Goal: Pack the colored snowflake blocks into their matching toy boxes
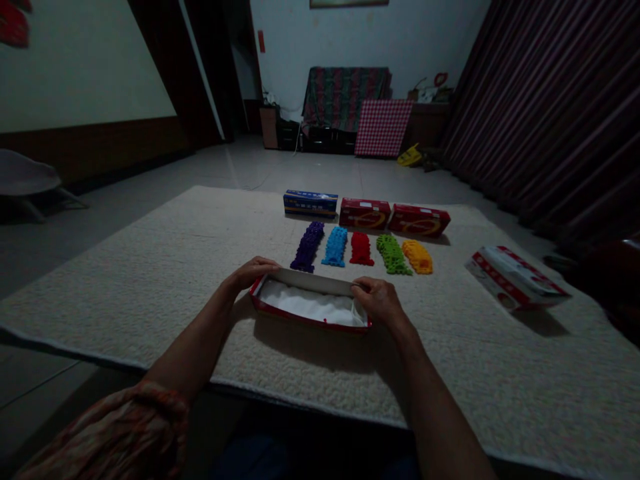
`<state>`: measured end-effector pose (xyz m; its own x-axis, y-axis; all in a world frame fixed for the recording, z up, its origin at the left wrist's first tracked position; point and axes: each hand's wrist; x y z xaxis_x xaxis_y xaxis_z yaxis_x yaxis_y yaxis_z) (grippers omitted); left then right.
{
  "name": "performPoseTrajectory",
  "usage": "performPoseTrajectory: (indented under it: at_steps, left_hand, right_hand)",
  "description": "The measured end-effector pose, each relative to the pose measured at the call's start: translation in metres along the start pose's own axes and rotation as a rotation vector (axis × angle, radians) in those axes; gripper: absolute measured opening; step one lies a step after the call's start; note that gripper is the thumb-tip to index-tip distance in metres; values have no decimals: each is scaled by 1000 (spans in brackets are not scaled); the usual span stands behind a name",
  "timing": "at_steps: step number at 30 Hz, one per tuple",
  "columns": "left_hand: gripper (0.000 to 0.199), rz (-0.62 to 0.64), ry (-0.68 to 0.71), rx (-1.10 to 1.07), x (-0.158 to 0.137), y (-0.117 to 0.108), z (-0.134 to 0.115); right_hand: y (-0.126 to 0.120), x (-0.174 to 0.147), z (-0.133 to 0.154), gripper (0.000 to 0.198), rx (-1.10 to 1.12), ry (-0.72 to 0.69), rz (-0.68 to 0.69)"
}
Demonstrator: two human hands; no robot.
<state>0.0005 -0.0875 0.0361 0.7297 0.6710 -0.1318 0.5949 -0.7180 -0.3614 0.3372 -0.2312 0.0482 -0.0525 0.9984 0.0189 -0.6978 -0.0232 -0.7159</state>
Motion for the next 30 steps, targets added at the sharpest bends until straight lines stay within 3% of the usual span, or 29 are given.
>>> performPoseTrajectory:
  at_steps: [4, 7, 13, 24, 27, 30]
  left_hand:
    - [24, -69, -26, -121, -17, -18, 7]
    - [23, -99, -78, -209, -23, -21, 10]
    - [21, -25, -56, -247, -14, -21, 11]
    - [28, -61, -36, -16, -22, -21, 14]
    - [26, -68, -49, -10, -25, -19, 9]
    - [26, -71, -47, -6, -27, -19, 6]
  right_hand:
    - [21, 15, 21, 29, 100, -80, 36]
    - [35, 17, 22, 31, 323, -131, 28]
    - [43, 9, -2, 43, 704, 20, 19]
    - [1, 12, -11, 58, 511, -82, 614]
    - [-5, 11, -9, 50, 443, -85, 617]
    - [-6, 11, -7, 38, 356, -70, 530]
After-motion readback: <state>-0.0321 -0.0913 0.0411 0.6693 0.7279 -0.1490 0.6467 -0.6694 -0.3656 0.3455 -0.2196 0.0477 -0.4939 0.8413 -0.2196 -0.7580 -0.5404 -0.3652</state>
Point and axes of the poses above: each hand's wrist, its own x-axis towards the middle knuckle, its own y-axis out of the palm, z = x × y, and after that the axes turned 14 degrees about z, right-handed
